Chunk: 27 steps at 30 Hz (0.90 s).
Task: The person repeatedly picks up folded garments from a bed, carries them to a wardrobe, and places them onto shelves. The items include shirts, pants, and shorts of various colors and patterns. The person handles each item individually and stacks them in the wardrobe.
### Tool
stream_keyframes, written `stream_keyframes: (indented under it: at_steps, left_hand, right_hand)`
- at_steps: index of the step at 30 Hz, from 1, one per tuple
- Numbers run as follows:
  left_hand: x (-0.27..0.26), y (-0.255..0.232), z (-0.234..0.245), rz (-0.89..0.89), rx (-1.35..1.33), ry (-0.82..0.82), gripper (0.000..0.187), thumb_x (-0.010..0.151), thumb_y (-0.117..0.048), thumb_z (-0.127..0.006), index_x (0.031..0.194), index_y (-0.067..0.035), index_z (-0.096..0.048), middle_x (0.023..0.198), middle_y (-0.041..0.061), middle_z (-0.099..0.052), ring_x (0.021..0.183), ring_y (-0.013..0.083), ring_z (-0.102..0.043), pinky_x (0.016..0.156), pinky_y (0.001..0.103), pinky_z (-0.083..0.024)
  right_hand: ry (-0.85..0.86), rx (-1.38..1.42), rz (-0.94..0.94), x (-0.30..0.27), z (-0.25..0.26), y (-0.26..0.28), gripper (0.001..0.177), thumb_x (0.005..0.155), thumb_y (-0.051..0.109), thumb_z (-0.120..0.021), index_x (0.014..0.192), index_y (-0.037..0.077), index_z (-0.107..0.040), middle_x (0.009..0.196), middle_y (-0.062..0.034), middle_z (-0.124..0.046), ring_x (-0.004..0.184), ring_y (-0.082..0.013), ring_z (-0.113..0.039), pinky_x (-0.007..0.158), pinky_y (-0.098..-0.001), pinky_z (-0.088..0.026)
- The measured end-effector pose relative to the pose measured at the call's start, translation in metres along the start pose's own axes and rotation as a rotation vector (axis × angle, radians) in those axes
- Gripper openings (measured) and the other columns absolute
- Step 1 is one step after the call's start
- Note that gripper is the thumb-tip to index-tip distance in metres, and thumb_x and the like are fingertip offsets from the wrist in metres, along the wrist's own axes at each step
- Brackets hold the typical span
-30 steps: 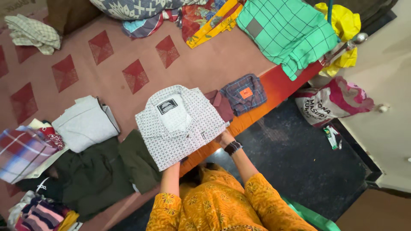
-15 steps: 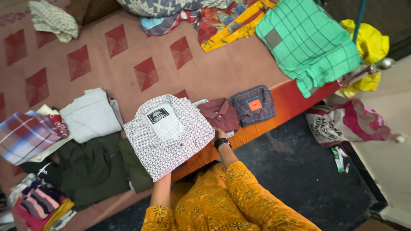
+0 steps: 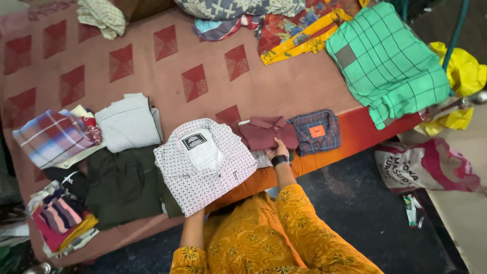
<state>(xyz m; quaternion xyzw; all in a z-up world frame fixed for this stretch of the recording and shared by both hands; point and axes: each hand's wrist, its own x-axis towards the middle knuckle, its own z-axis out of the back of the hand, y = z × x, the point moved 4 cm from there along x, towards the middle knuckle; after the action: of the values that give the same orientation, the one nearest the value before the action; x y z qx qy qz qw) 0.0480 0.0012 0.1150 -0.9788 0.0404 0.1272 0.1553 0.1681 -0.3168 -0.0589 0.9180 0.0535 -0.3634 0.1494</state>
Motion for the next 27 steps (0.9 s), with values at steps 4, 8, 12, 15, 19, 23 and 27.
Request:
stream_keyframes:
  at_steps: [4,8,12,15,19,23,27]
  left_hand:
    - [-0.015,-0.004,-0.003,-0.022,-0.038,0.008,0.067,0.087,-0.032,-0.072,0.140,0.004,-0.053,0.132,0.019,-0.063,0.120,0.0339,-0.061,0.104,0.047,-0.049]
    - [-0.020,-0.006,-0.007,-0.043,-0.069,0.021,0.068,0.087,-0.033,-0.072,0.140,0.004,-0.053,0.132,0.019,-0.063,0.120,0.0338,-0.061,0.104,0.047,-0.049]
    - [-0.026,-0.004,-0.012,-0.030,-0.088,0.029,0.069,0.086,-0.034,-0.073,0.140,0.004,-0.053,0.133,0.019,-0.063,0.120,0.0338,-0.061,0.104,0.047,-0.049]
    - [-0.020,0.001,-0.015,-0.011,-0.107,0.036,0.070,0.086,-0.035,-0.073,0.140,0.004,-0.053,0.133,0.019,-0.063,0.121,0.0338,-0.061,0.104,0.047,-0.049]
    - [-0.010,0.010,-0.016,0.001,-0.136,0.050,0.071,0.086,-0.036,-0.073,0.140,0.004,-0.053,0.134,0.019,-0.063,0.121,0.0337,-0.061,0.104,0.047,-0.049]
    - [-0.010,0.009,-0.007,-0.007,-0.164,0.040,0.072,0.085,-0.037,-0.073,0.141,0.004,-0.053,0.134,0.019,-0.063,0.121,0.0337,-0.061,0.105,0.046,-0.049]
    - [-0.015,0.009,0.007,-0.028,-0.210,0.015,0.073,0.085,-0.038,-0.074,0.141,0.004,-0.053,0.134,0.019,-0.063,0.122,0.0336,-0.061,0.105,0.046,-0.049]
  right_hand:
    - [-0.022,-0.223,0.071,0.020,-0.030,0.022,0.025,0.084,0.005,-0.072,0.107,0.005,-0.063,0.110,-0.0154,-0.065,0.099,-0.0345,-0.065,0.087,-0.0515,-0.057]
    - [0.034,-0.226,0.159,0.007,-0.096,0.028,0.018,0.082,-0.001,-0.071,0.097,0.004,-0.062,0.099,-0.0141,-0.065,0.089,-0.0329,-0.065,0.082,-0.0482,-0.061]
    - [0.252,-0.064,0.068,-0.048,-0.156,0.011,0.012,0.090,-0.003,-0.073,0.097,0.000,-0.064,0.098,-0.0147,-0.069,0.089,-0.0300,-0.068,0.084,-0.0412,-0.061]
    - [0.419,-0.054,-0.074,-0.111,-0.173,-0.021,0.010,0.092,0.000,-0.069,0.102,-0.001,-0.067,0.103,-0.0142,-0.074,0.095,-0.0270,-0.071,0.084,-0.0349,-0.059]
    - [0.443,-0.285,-0.018,-0.178,-0.152,-0.087,0.033,0.082,-0.002,-0.062,0.112,0.009,-0.068,0.108,-0.0060,-0.075,0.099,-0.0198,-0.074,0.088,-0.0356,-0.062]
    - [0.420,-0.590,-0.284,-0.213,-0.112,-0.135,0.034,0.093,0.003,-0.062,0.126,-0.003,-0.059,0.118,-0.0164,-0.073,0.102,-0.0285,-0.074,0.087,-0.0409,-0.062]
    - [0.431,-0.683,-0.206,-0.213,-0.093,-0.131,0.036,0.091,0.007,-0.065,0.126,0.001,-0.060,0.117,-0.0147,-0.073,0.098,-0.0284,-0.074,0.079,-0.0427,-0.062]
